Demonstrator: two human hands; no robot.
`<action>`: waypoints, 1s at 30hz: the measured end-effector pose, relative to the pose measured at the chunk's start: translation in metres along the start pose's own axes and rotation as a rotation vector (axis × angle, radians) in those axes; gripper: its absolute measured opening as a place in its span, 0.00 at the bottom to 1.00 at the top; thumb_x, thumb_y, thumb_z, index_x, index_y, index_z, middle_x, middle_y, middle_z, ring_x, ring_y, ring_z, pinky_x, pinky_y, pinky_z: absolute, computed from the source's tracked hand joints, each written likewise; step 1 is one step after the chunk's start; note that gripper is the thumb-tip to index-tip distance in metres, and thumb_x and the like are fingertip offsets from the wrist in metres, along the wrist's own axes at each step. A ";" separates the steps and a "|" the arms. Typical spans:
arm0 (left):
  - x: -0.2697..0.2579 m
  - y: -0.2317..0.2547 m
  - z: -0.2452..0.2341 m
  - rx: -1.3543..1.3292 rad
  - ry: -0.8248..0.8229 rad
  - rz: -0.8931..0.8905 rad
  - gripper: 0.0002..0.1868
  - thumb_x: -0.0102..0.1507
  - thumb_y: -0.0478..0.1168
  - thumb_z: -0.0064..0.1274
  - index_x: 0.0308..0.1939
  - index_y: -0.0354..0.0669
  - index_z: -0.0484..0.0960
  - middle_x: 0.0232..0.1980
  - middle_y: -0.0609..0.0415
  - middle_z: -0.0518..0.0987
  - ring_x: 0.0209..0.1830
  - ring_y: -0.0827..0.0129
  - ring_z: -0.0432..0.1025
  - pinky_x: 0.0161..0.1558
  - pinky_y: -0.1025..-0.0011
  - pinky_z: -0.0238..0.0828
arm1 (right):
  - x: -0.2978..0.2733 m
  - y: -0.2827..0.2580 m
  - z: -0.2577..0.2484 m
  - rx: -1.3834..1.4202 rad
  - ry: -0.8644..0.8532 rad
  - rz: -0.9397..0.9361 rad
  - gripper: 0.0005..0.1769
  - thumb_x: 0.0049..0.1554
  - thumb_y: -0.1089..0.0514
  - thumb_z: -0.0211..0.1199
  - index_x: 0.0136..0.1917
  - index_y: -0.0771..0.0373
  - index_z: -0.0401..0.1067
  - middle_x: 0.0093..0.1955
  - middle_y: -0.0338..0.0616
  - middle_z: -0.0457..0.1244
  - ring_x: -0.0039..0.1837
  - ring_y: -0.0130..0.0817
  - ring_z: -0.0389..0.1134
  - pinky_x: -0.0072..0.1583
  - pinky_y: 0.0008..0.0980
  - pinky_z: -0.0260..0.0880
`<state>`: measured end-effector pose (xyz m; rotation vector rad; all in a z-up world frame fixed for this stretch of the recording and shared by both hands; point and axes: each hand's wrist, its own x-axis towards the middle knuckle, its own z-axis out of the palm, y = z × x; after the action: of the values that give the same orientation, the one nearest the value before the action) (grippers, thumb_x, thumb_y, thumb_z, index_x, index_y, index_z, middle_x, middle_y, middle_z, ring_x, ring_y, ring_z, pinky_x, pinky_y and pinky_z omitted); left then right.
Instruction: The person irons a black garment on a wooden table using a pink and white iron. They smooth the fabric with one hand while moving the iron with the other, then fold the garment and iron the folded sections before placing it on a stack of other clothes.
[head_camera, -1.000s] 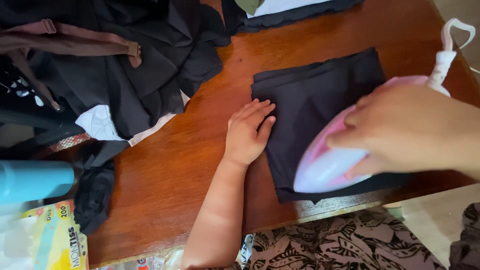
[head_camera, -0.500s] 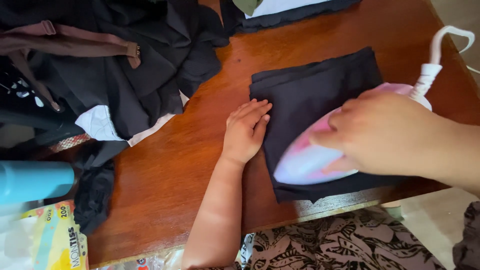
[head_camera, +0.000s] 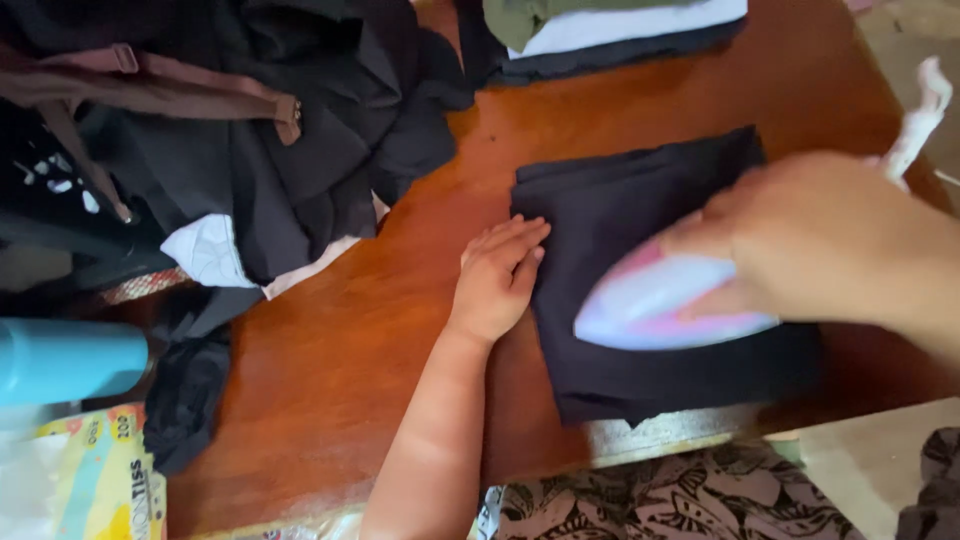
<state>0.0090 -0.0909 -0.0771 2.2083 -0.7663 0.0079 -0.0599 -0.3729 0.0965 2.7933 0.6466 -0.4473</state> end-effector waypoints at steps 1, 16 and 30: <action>0.000 -0.002 0.001 -0.003 -0.001 0.006 0.17 0.70 0.43 0.47 0.62 0.51 0.82 0.65 0.56 0.81 0.72 0.56 0.69 0.72 0.55 0.56 | 0.000 0.002 0.005 -0.002 -0.001 0.006 0.28 0.46 0.17 0.60 0.59 0.14 0.69 0.47 0.19 0.72 0.48 0.40 0.76 0.46 0.49 0.81; -0.001 -0.003 0.004 0.028 0.014 0.003 0.17 0.69 0.45 0.48 0.59 0.54 0.84 0.64 0.60 0.82 0.71 0.60 0.70 0.71 0.53 0.56 | -0.005 -0.006 0.008 0.061 -0.122 -0.114 0.34 0.51 0.09 0.59 0.52 0.32 0.69 0.40 0.25 0.70 0.47 0.41 0.73 0.46 0.57 0.77; -0.001 0.007 0.001 -0.002 0.036 0.009 0.16 0.70 0.43 0.47 0.59 0.50 0.84 0.64 0.57 0.81 0.70 0.56 0.71 0.70 0.50 0.58 | 0.000 0.042 0.031 -0.076 -0.025 0.470 0.41 0.41 0.09 0.44 0.65 0.13 0.66 0.50 0.16 0.73 0.55 0.32 0.78 0.50 0.36 0.82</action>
<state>0.0043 -0.0940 -0.0733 2.1968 -0.7563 0.0515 -0.0475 -0.4186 0.0745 2.7361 -0.0096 -0.3492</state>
